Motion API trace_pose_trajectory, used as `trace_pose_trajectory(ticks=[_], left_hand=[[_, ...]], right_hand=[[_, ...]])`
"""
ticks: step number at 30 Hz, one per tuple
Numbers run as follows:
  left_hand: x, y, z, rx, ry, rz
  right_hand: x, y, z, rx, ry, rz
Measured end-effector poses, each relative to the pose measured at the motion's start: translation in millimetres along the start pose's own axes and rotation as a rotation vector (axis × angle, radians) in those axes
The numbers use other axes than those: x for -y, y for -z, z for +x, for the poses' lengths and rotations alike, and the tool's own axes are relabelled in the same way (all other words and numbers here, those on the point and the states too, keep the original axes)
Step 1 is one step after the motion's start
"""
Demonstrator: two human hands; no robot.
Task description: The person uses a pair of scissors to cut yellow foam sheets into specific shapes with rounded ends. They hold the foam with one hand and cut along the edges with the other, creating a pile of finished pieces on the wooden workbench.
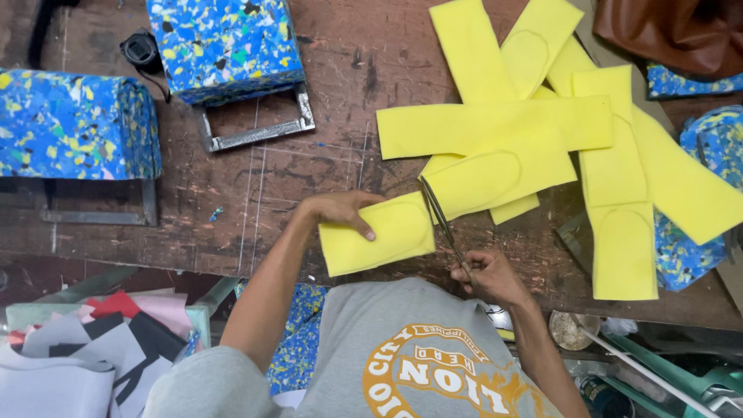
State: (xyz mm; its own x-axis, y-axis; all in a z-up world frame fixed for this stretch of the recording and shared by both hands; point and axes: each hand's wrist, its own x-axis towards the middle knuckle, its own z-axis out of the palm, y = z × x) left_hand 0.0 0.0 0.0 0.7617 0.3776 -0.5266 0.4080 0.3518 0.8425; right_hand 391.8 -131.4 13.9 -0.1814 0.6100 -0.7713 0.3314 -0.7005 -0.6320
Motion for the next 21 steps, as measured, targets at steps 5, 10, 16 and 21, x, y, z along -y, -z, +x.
trace_pose_trajectory(ticks=[5,10,16,21], left_hand=[[-10,34,-33,-0.298,0.202,0.406],[-46,11,27,-0.786,0.087,0.800],[-104,-64,128,-0.774,-0.056,0.904],[-85,-77,147,-0.801,-0.097,0.702]], right_hand=[[20,-9,-36,0.025,0.058,0.121],[-16,-14,-48,-0.129,0.112,0.182],[-57,-8,-61,-0.291,0.171,0.528],[-79,-8,-73,-0.424,0.155,0.624]])
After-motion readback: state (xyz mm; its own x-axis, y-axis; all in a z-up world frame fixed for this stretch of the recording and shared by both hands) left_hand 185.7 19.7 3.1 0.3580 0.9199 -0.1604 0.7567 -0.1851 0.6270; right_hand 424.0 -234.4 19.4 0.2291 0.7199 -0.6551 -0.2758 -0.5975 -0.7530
